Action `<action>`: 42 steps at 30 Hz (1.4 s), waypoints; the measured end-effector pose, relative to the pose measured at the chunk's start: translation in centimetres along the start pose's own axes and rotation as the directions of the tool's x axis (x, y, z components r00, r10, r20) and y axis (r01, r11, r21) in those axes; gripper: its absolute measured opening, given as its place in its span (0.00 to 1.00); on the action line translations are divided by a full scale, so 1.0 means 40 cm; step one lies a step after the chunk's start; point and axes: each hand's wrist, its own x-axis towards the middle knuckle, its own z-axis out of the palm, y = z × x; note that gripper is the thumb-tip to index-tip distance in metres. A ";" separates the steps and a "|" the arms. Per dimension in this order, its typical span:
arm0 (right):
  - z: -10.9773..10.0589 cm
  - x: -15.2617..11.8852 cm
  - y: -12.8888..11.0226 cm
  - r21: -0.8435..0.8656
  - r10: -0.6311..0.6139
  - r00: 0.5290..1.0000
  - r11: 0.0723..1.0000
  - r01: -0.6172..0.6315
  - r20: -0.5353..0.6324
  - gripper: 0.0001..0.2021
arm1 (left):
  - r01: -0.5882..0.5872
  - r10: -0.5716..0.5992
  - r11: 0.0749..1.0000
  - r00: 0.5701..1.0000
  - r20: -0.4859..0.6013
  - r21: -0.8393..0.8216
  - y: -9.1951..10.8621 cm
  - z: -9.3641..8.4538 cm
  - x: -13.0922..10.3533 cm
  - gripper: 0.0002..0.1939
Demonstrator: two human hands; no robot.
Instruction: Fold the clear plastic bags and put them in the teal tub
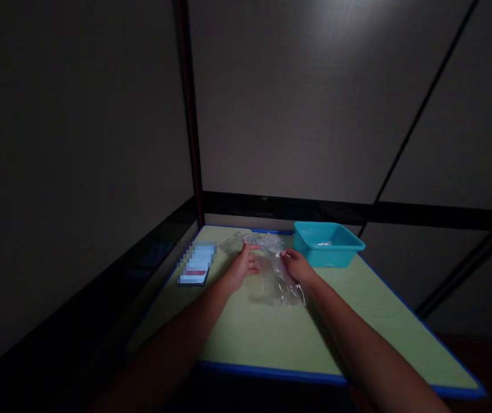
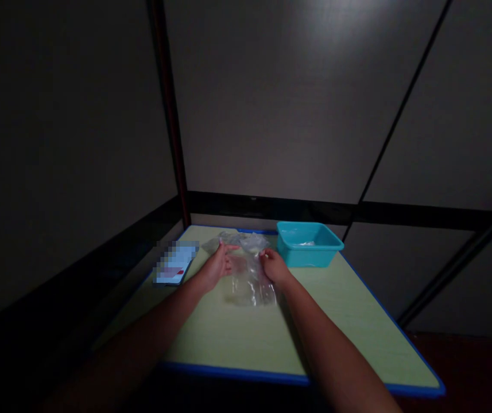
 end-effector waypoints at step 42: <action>0.018 -0.020 0.027 -0.637 -0.304 0.936 0.690 0.343 0.174 0.24 | -0.641 0.369 0.188 0.748 0.551 0.744 -0.020 -0.027 -0.015 0.06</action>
